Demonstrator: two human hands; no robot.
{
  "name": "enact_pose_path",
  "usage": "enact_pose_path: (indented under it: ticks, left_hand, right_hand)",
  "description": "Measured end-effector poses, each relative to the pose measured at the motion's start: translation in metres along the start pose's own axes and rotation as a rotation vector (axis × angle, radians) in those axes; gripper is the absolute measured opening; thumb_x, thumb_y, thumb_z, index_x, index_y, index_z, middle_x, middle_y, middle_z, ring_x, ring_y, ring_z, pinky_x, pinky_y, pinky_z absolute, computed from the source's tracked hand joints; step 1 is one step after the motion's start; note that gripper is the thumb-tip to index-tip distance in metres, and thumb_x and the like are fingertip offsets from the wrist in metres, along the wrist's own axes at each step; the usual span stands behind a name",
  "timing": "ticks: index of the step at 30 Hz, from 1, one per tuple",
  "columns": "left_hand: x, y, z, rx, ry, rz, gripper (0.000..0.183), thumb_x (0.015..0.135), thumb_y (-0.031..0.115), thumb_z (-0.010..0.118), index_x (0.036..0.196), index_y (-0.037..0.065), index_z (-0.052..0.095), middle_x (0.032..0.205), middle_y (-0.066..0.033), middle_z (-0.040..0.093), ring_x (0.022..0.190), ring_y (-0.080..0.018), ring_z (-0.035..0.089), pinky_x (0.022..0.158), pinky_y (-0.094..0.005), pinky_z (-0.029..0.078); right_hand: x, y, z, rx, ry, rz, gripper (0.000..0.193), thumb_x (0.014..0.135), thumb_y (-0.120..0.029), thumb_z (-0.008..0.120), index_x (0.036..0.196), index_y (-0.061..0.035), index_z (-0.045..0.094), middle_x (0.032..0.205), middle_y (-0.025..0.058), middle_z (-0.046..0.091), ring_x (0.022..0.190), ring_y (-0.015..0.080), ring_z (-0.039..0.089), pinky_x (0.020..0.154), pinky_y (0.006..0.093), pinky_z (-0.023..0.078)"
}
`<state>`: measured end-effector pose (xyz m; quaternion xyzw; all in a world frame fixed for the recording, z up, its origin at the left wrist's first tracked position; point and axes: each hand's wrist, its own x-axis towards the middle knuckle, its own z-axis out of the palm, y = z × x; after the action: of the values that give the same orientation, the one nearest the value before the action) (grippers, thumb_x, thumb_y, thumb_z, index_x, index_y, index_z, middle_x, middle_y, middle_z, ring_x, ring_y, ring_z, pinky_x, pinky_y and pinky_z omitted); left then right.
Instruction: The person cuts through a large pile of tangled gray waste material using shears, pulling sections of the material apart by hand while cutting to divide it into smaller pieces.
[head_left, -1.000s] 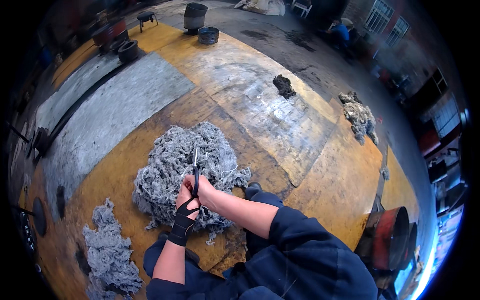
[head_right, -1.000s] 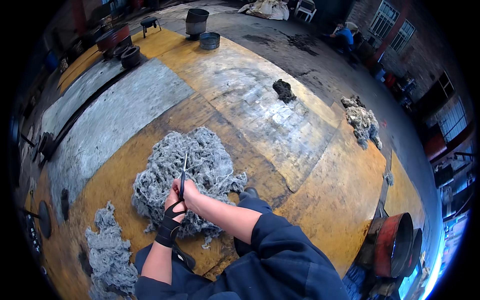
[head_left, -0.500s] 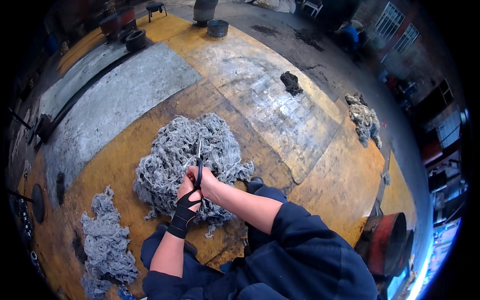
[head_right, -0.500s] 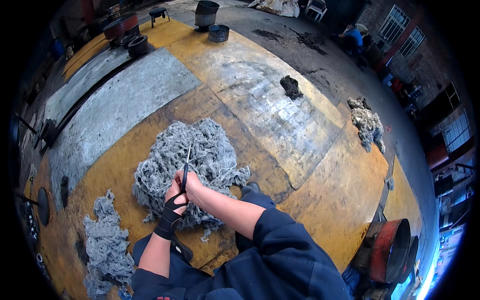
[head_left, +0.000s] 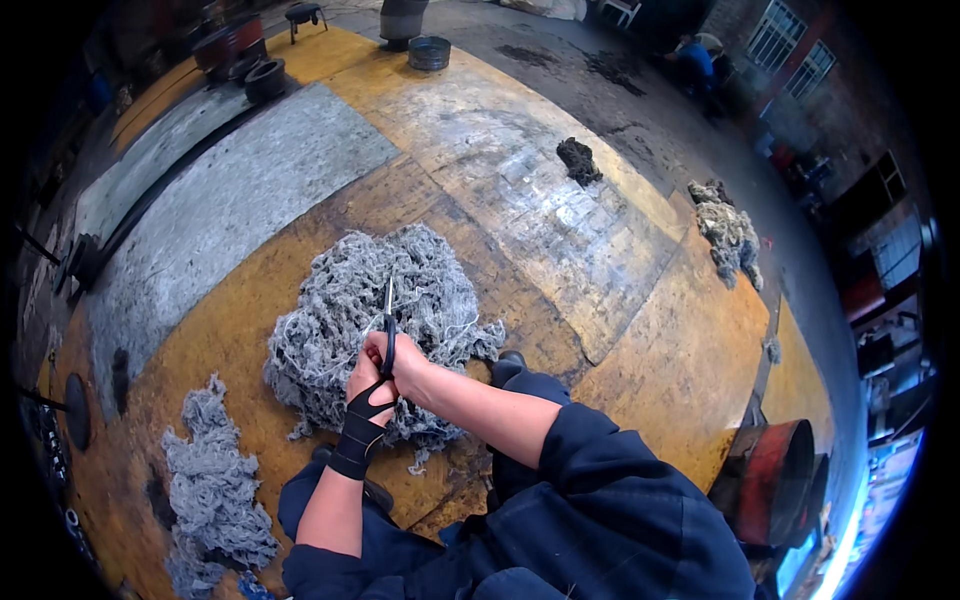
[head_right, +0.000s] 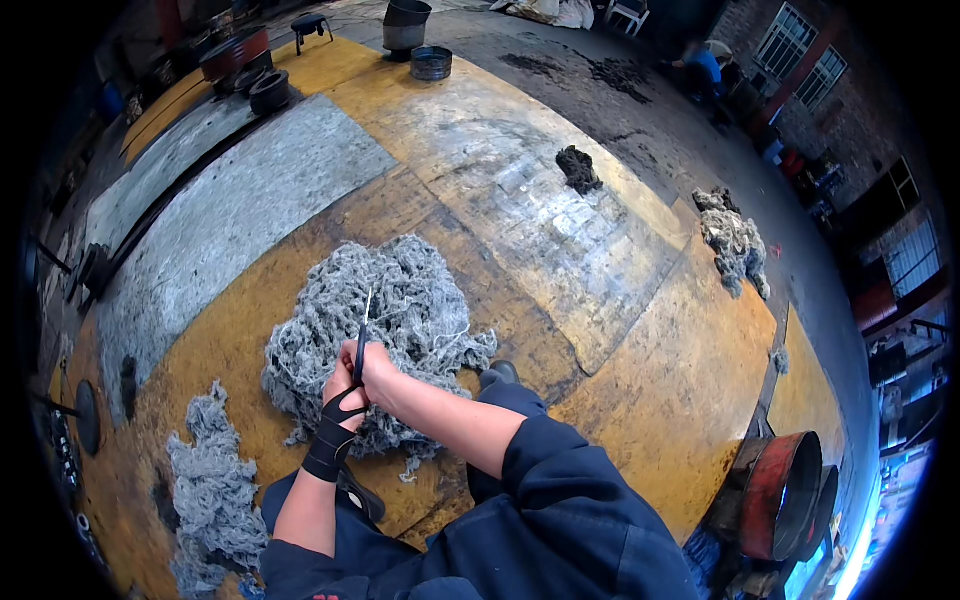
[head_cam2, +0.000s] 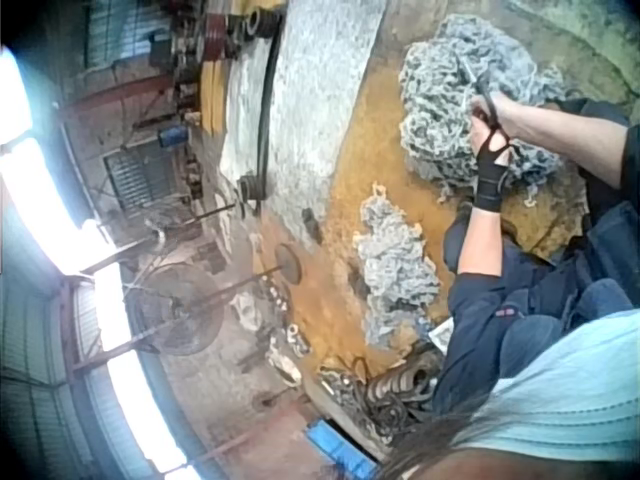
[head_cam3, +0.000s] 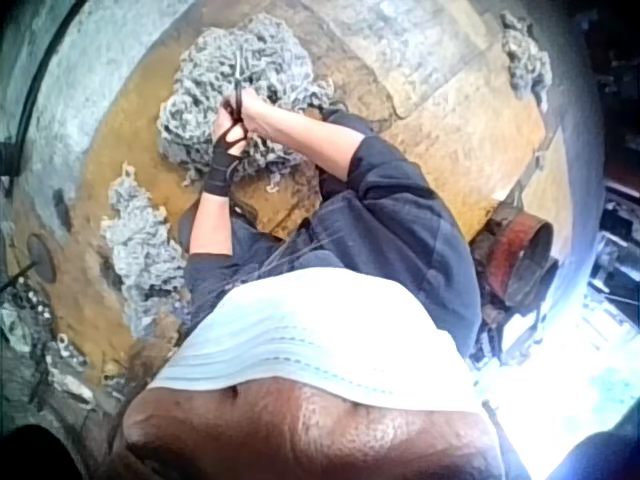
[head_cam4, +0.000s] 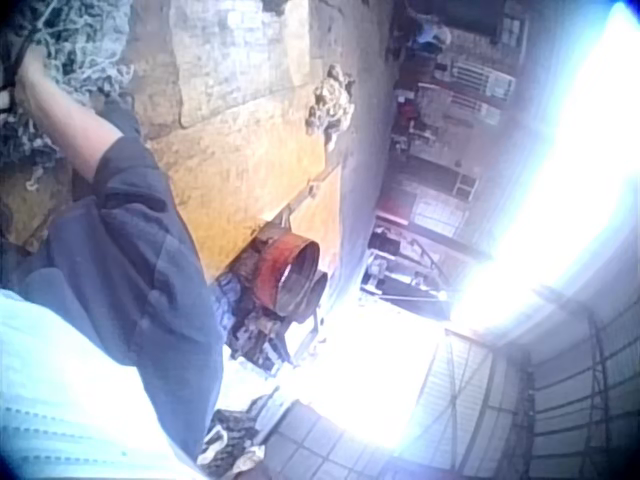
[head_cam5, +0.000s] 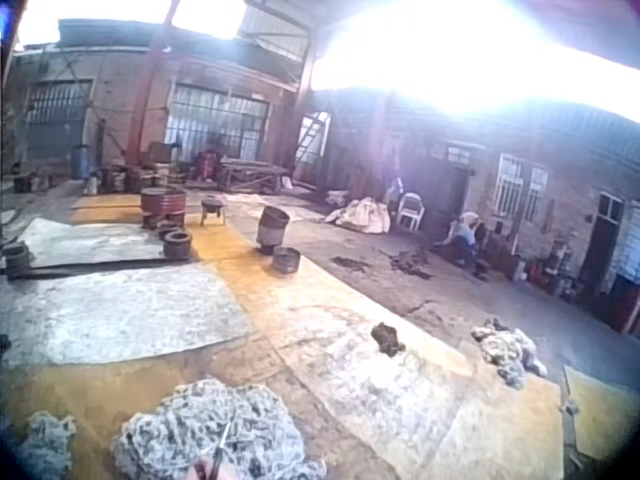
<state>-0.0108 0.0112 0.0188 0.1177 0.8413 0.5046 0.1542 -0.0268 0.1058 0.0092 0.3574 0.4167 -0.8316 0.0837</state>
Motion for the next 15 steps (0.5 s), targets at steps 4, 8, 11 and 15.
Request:
enact_pose_path:
  ticks: [4,8,11,15]
  left_hand:
    - [-0.001,0.002,-0.001,0.047,-0.006,-0.010,0.052,0.070,0.021,0.071,0.112,-0.001,0.050,0.101,-0.0168,0.065,0.094,-0.0332,0.063,0.080,-0.0373,0.048]
    - [-0.001,0.001,-0.001,0.017,-0.017,-0.004,0.054,0.070,0.020,0.071,0.115,0.001,0.049,0.099,-0.0154,0.065,0.092,-0.0299,0.063,0.079,-0.0355,0.048]
    - [0.002,-0.015,0.001,0.014,0.003,0.036,0.056,0.070,0.020,0.071,0.118,0.003,0.048,0.097,-0.0141,0.065,0.089,-0.0267,0.064,0.077,-0.0342,0.048]
    - [0.003,-0.016,0.006,-0.025,0.006,0.032,0.051,0.071,0.024,0.070,0.110,0.000,0.050,0.100,-0.0183,0.064,0.093,-0.0353,0.063,0.078,-0.0398,0.047]
  right_hand:
    - [-0.003,0.000,-0.002,-0.017,-0.022,-0.001,0.017,0.073,-0.016,0.061,0.064,-0.0017,0.057,0.063,0.0054,0.053,0.054,0.0164,0.048,0.051,0.0312,0.038]
    - [-0.001,0.001,-0.001,-0.013,-0.017,-0.004,0.017,0.072,-0.016,0.061,0.064,-0.0016,0.057,0.062,0.0053,0.053,0.053,0.0163,0.048,0.050,0.0311,0.038]
    - [0.001,0.004,0.000,-0.012,-0.016,-0.006,0.017,0.072,-0.016,0.061,0.064,-0.0015,0.058,0.062,0.0054,0.054,0.052,0.0164,0.048,0.049,0.0312,0.038]
    - [0.003,0.005,-0.003,0.002,-0.012,-0.016,0.018,0.072,-0.017,0.062,0.064,-0.0012,0.058,0.062,0.0057,0.055,0.051,0.0167,0.049,0.049,0.0311,0.038]
